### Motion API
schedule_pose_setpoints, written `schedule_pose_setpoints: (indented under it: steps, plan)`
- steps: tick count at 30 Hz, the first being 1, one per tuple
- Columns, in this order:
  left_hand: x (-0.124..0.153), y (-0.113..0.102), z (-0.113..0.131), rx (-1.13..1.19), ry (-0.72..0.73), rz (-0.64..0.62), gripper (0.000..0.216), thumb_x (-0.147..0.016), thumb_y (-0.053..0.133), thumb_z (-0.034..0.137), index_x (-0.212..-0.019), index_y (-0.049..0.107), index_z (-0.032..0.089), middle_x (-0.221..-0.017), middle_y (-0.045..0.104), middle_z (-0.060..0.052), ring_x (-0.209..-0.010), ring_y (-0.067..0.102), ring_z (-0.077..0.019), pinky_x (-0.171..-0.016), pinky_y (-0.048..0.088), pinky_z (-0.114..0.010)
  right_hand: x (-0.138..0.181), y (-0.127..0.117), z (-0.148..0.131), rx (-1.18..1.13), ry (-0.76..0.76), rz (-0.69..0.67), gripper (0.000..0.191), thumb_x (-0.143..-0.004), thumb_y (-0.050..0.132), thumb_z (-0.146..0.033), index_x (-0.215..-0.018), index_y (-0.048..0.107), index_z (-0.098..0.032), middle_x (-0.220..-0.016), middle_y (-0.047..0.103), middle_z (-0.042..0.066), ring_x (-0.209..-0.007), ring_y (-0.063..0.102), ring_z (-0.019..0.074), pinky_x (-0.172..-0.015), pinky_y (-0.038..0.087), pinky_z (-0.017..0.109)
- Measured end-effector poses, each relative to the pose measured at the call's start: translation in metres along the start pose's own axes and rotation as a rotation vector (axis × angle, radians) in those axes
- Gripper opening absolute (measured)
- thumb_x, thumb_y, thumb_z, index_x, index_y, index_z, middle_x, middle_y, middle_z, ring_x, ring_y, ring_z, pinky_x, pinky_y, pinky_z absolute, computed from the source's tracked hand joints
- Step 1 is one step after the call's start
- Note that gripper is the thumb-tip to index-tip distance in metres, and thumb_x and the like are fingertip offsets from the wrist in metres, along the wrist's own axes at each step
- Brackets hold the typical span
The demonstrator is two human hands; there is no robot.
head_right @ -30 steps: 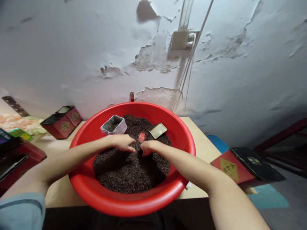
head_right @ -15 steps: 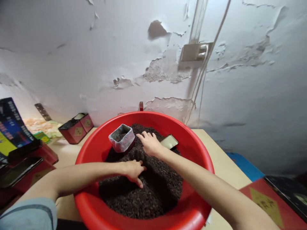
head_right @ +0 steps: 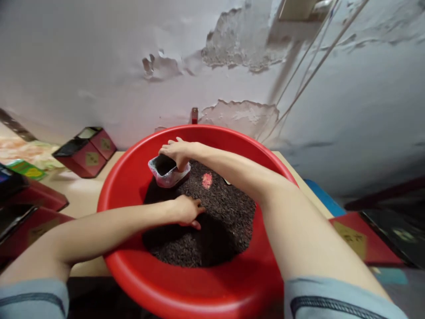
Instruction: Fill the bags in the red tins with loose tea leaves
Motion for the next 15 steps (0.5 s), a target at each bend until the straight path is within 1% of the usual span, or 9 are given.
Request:
schedule_pose_setpoints:
  steps: [2,4,6,8,9,11,13,15]
  plan:
    - [0.000,0.001,-0.002,0.032,-0.008,0.024,0.070,-0.090,0.065,0.061,-0.147,0.055,0.021,-0.146,0.056,-0.022,-0.123,0.063,-0.0415,-0.097,0.056,-0.056,0.024,0.002,0.008,-0.033,0.057,0.065,0.088,-0.056,0.084,-0.028,-0.137,0.051,-0.015,-0.133,0.058,0.015,-0.122,0.049,0.0381,-0.109,0.034,0.060]
    - [-0.001,0.005,-0.001,0.050,-0.029,0.050,0.078,-0.087,0.069,0.060,-0.152,0.049,0.021,-0.154,0.048,-0.024,-0.131,0.056,-0.0465,-0.101,0.050,-0.065,0.052,0.005,0.016,-0.091,0.150,0.150,0.091,-0.055,0.084,-0.032,-0.139,0.050,-0.016,-0.133,0.058,0.016,-0.120,0.049,0.0384,-0.106,0.037,0.058]
    - [-0.005,0.010,0.000,0.049,-0.040,0.053,0.086,-0.085,0.071,0.060,-0.157,0.042,0.024,-0.163,0.034,-0.023,-0.142,0.041,-0.0511,-0.106,0.040,-0.075,0.080,0.011,0.024,-0.176,0.271,0.234,0.093,-0.055,0.082,-0.033,-0.140,0.048,-0.017,-0.134,0.058,0.015,-0.120,0.049,0.0380,-0.103,0.040,0.055]
    - [-0.010,0.016,0.001,0.052,-0.065,0.033,0.092,-0.084,0.071,0.063,-0.160,0.034,0.029,-0.169,0.019,-0.018,-0.151,0.022,-0.0523,-0.109,0.027,-0.082,0.104,0.020,0.030,-0.271,0.394,0.309,0.094,-0.055,0.081,-0.035,-0.140,0.048,-0.017,-0.135,0.057,0.014,-0.119,0.050,0.0372,-0.101,0.043,0.052]
    - [-0.013,0.018,0.001,0.061,-0.088,0.026,0.095,-0.082,0.072,0.065,-0.161,0.031,0.032,-0.170,0.014,-0.016,-0.154,0.014,-0.0521,-0.109,0.021,-0.084,0.114,0.026,0.031,-0.311,0.453,0.342,0.094,-0.055,0.082,-0.037,-0.141,0.048,-0.016,-0.136,0.056,0.015,-0.120,0.050,0.0368,-0.101,0.044,0.052]
    - [-0.019,0.020,-0.003,0.087,-0.141,0.021,0.105,-0.075,0.075,0.070,-0.161,0.029,0.035,-0.171,0.006,-0.014,-0.155,0.005,-0.0524,-0.109,0.014,-0.086,0.129,0.041,0.031,-0.366,0.579,0.387,0.097,-0.055,0.084,-0.040,-0.141,0.048,-0.014,-0.138,0.055,0.016,-0.122,0.050,0.0371,-0.103,0.044,0.052]
    - [-0.024,0.018,-0.011,0.112,-0.174,0.021,0.112,-0.069,0.077,0.074,-0.162,0.028,0.033,-0.171,0.004,-0.015,-0.154,0.002,-0.0533,-0.109,0.011,-0.087,0.139,0.058,0.030,-0.395,0.701,0.394,0.100,-0.053,0.085,-0.042,-0.142,0.048,-0.014,-0.140,0.054,0.017,-0.125,0.049,0.0384,-0.104,0.044,0.054]
    - [-0.027,0.014,-0.022,0.128,-0.180,0.034,0.113,-0.069,0.076,0.076,-0.162,0.029,0.031,-0.170,0.005,-0.017,-0.155,0.002,-0.0527,-0.110,0.010,-0.086,0.144,0.073,0.029,-0.407,0.798,0.387,0.099,-0.053,0.086,-0.042,-0.142,0.049,-0.014,-0.141,0.054,0.017,-0.126,0.048,0.0398,-0.103,0.045,0.056]
Point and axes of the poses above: each hand's wrist, its own x-axis away from the middle knuckle, its own y-axis out of the palm, z = x × y, the point moved 1 cm from there along -x, towards the middle knuckle
